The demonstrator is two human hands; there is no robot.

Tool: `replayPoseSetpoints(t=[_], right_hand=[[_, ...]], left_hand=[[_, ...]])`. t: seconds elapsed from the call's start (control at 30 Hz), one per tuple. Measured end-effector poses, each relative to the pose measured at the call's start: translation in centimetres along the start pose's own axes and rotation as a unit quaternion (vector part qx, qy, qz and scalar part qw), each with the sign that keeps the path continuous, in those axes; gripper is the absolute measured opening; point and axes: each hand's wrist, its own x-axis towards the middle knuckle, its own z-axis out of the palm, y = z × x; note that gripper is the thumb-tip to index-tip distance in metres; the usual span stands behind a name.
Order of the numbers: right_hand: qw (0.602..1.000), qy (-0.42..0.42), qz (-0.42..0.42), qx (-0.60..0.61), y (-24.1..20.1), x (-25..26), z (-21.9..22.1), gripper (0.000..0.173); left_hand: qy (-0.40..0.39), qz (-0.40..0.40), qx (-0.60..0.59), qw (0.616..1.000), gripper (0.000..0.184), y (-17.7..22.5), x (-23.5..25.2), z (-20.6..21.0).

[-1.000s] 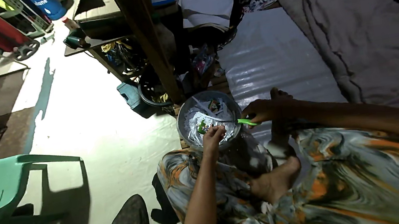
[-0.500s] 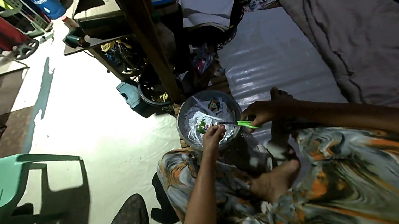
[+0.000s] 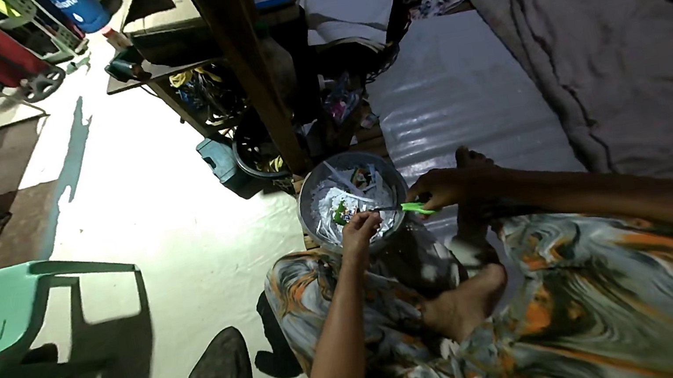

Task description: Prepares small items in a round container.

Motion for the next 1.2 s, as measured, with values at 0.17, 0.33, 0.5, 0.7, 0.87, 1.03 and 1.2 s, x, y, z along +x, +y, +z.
replayPoseSetpoints(t=[0.17,0.33,0.5,0.7,0.87,1.03,1.2], right_hand=[[1.000,0.017,-0.003,0.000,-0.5,-0.3,-0.1,0.026],[0.999,0.036,0.000,0.014,-0.3,-0.1,-0.1,0.024],[0.998,0.057,-0.001,-0.001,0.0,-0.1,-0.2,0.024],[0.999,0.020,-0.009,0.037,0.5,0.0,0.2,0.033],[1.000,0.005,-0.015,0.026,0.5,0.2,0.2,0.029],[0.999,0.034,-0.029,0.009,0.7,-0.1,0.0,0.023],[0.999,0.013,-0.014,0.026,0.6,-0.2,0.1,0.031]], left_hand=[[-0.002,-0.002,-0.002,1.000,0.008,0.0,0.0,0.0],[-0.002,-0.004,0.005,1.000,0.008,-0.1,0.0,0.0],[-0.007,-0.004,0.017,1.000,0.009,0.0,0.0,-0.1],[0.005,-0.002,0.010,1.000,0.010,-0.2,0.0,-0.1],[-0.001,-0.004,0.018,1.000,0.009,0.0,0.0,0.0],[-0.004,0.005,0.022,1.000,0.011,-0.2,0.0,-0.1],[-0.001,0.004,0.021,1.000,0.011,-0.2,0.0,0.0]])
